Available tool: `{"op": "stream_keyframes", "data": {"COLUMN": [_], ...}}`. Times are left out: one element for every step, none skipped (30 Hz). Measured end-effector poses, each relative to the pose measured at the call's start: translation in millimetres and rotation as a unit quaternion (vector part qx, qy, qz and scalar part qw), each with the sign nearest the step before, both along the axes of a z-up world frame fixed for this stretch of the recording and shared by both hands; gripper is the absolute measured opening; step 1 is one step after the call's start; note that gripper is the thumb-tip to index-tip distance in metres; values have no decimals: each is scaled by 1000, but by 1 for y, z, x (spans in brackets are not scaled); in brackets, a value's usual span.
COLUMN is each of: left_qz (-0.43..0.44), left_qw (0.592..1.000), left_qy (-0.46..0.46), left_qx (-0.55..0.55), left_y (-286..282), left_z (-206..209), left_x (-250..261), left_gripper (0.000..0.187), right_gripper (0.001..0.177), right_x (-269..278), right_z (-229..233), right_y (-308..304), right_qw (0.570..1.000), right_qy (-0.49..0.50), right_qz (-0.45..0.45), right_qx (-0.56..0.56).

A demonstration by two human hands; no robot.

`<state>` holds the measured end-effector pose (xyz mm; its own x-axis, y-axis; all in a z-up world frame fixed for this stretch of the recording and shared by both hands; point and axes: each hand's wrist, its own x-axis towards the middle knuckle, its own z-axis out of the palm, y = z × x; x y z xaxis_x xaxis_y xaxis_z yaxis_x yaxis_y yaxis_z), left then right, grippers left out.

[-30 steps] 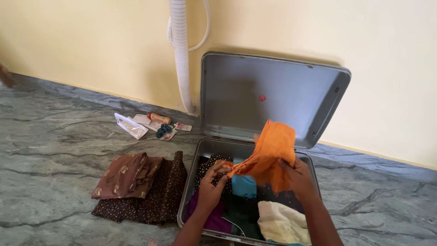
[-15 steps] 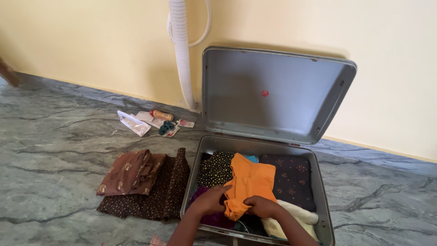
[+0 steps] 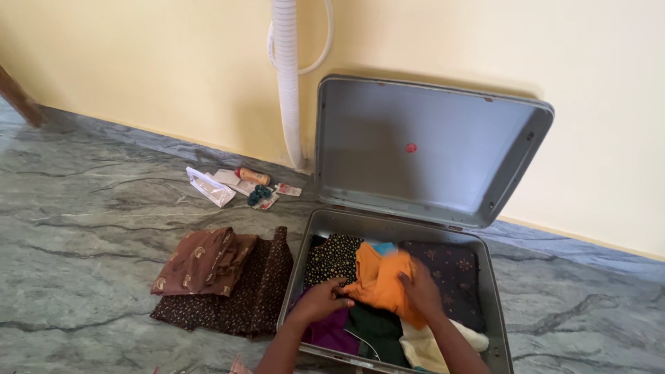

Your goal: The person folds and places multiple garments into an open suitcase on the floor. They handle purple, green, white, orange, and brown patterned clothes, arranging them inside the suitcase.

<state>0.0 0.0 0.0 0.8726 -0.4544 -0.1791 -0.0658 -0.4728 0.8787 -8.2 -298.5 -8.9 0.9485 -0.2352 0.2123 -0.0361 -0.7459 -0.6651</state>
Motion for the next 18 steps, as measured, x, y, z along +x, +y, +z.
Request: {"op": "stream_keyframes", "data": {"left_qz": [-10, -20, -32, -26, -21, -17, -19, -22, -25, -29, -33, -38, -41, -45, -47, -47, -46, -46], "left_qw": [1000, 999, 998, 997, 997, 996, 995, 994, 993, 994, 995, 995, 994, 992, 989, 991, 992, 993], "left_qy": [-19, -39, -57, -68, -78, -88, -91, -95, -99, -90, -83, -75, -93, -112, -130, -119, -108, -97], "left_qx": [5, 10, 17, 19, 21, 22, 32, 42, 50, 50, 50, 49, 49, 48, 47, 47, 46, 45], "left_y": [-2, -4, -6, -9, -12, -16, -19, -21, -23, -23, -24, -26, -25, -24, -23, -23, -23, -23], "left_z": [1, 5, 7, 10, 11, 13, 14, 15, 14, 14, 14, 13, 13, 12, 11, 10, 10, 10], "left_x": [-1, -4, -6, -7, -9, -10, -12, -12, -13, -15, -15, -15, -16, -17, -18, -19, -19, -19], "left_gripper": [77, 76, 74, 72, 69, 67, 67, 67, 67, 67, 67, 68, 68, 68, 68, 69, 69, 69], "right_gripper": [62, 67, 63, 59, 56, 43, 30, 18, 22, 26, 25, 25, 25, 28, 33, 38, 43, 49], "right_x": [0, -2, -6, -8, -13, -17, -21, -23, -28, -35, -40, -46, -48, -48, -48, -47, -47, -46], "right_z": [7, 15, 23, 29, 33, 36, 36, 34, 28, 19, 9, -2, -14, -25, -34, -41, -46, -49], "right_y": [2, 5, 11, 22, 35, 48, 60, 71, 80, 87, 91, 94, 97, 96, 93, 88, 82, 76], "right_qw": [996, 985, 969, 948, 921, 921, 914, 899, 906, 911, 903, 894, 883, 872, 858, 842, 843, 845], "right_qy": [-34, -68, -116, -163, -208, -132, -54, 24, 35, 45, 91, 136, 180, 156, 131, 106, 86, 67], "right_qz": [-6, -12, -14, -17, -20, 15, 52, 90, 129, 167, 168, 169, 170, 151, 134, 117, 121, 124], "right_qx": [-79, -158, -216, -273, -329, -366, -399, -429, -402, -375, -384, -392, -398, -438, -478, -516, -516, -516]}}
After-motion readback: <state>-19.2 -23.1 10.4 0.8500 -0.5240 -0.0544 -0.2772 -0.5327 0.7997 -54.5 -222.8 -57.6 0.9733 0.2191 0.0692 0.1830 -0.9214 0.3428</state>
